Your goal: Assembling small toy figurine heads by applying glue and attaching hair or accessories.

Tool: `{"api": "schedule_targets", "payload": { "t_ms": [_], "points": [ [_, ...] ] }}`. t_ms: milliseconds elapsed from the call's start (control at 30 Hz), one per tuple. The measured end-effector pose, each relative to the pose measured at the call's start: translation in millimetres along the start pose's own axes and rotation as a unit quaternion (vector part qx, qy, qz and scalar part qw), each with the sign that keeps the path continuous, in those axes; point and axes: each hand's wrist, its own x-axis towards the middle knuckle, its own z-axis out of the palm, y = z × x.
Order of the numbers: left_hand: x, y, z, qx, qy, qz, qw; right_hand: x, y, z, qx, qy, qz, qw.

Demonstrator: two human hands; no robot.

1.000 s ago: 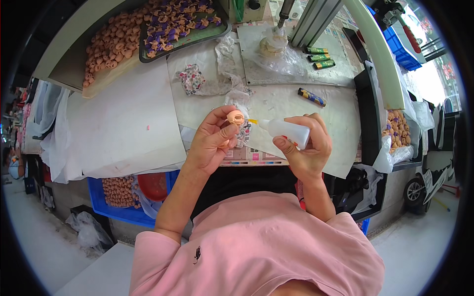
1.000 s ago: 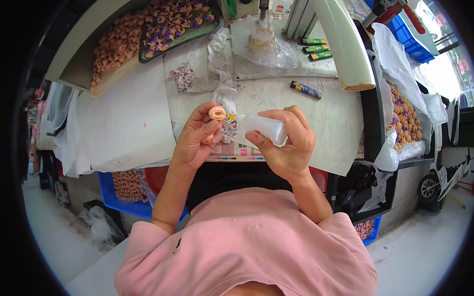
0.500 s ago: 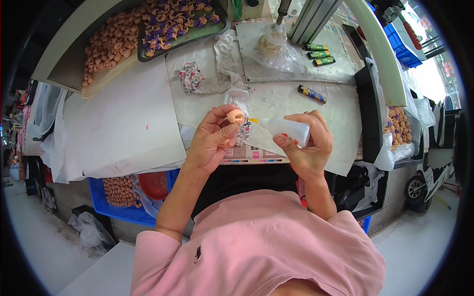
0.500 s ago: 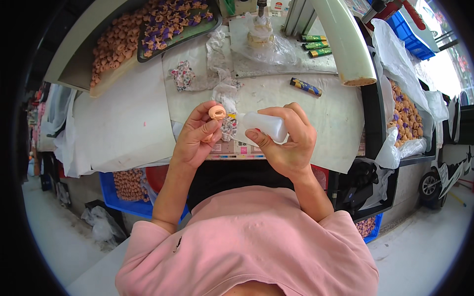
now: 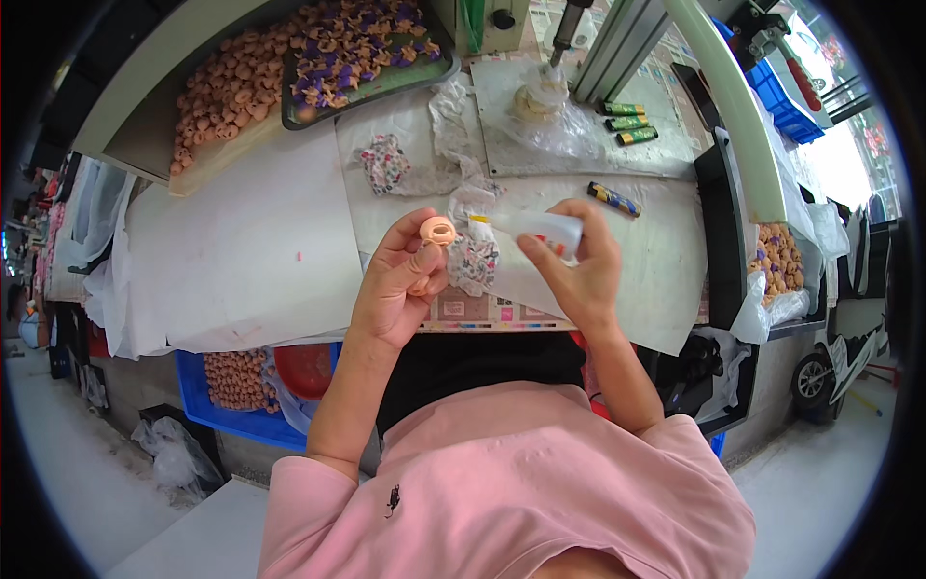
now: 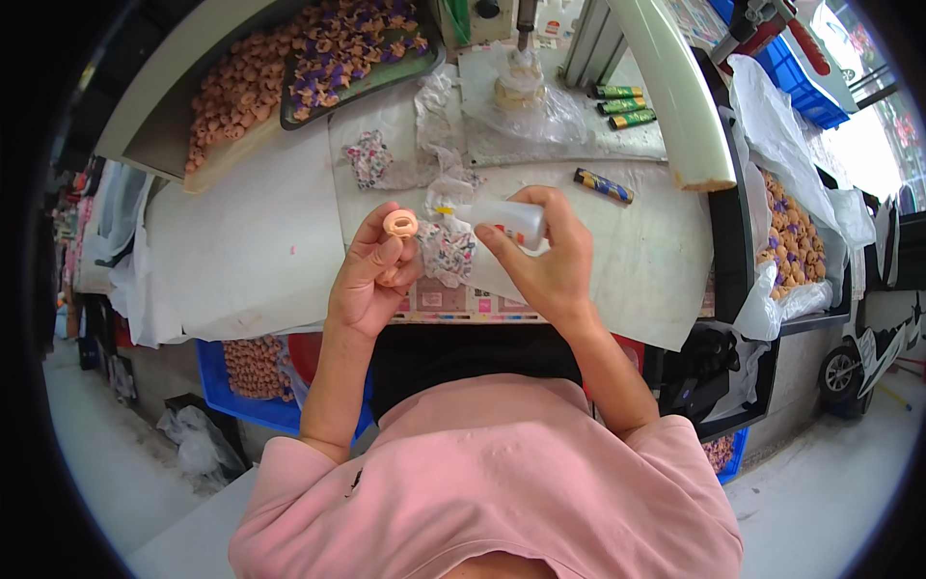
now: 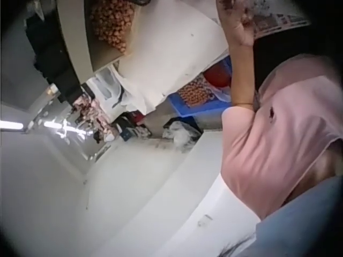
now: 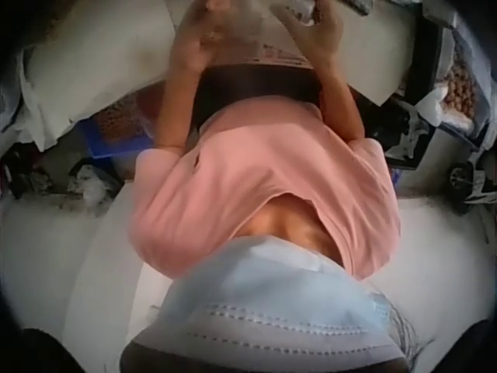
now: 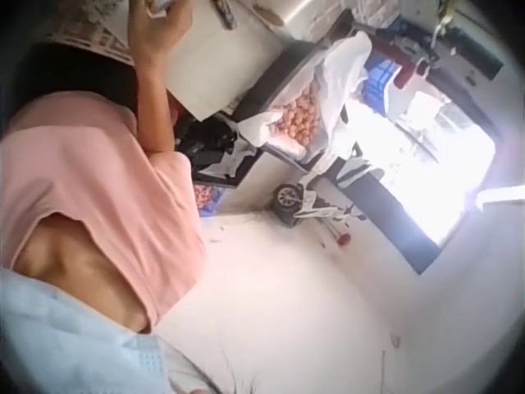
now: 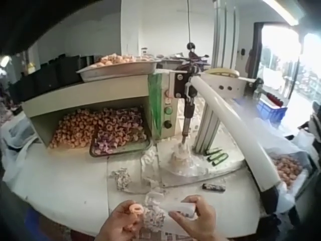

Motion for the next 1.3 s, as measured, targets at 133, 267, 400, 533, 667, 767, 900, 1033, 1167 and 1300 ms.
{"api": "schedule_targets", "payload": {
  "t_ms": [133, 267, 400, 533, 667, 767, 900, 1033, 1167, 1300],
  "points": [
    [-8, 35, 4, -0.006, 0.001, 0.035, 0.999, 18, -2, 23, -0.036, -0.12, 0.082, 0.989],
    [-23, 62, 0, -0.011, 0.021, 0.066, 0.998, 29, 0, 34, -0.092, -0.154, 0.01, 0.984],
    [-33, 72, -6, -0.032, 0.032, 0.069, 0.997, 58, -19, 45, -0.213, -0.134, -0.162, 0.954],
    [-31, 83, -9, -0.043, 0.007, 0.065, 0.997, 126, -39, 102, -0.131, -0.204, -0.228, 0.943],
    [-33, 89, -1, -0.041, -0.009, 0.063, 0.997, 201, -31, 187, -0.189, -0.171, -0.323, 0.911],
    [-41, 87, -1, -0.063, -0.015, 0.044, 0.997, 231, -37, 231, -0.336, -0.188, -0.206, 0.9],
    [-51, 80, -1, -0.094, -0.002, 0.036, 0.995, 257, -7, 257, -0.409, -0.214, -0.184, 0.868],
    [-56, 92, -8, -0.098, 0.021, 0.047, 0.994, 267, -21, 251, -0.422, -0.26, -0.203, 0.845],
    [-54, 98, -3, -0.095, 0.025, 0.045, 0.994, 277, -10, 247, -0.381, -0.231, -0.239, 0.863],
    [-63, 96, 2, -0.093, 0.01, 0.045, 0.995, 276, -9, 246, -0.371, -0.201, -0.244, 0.873]
  ]
}}
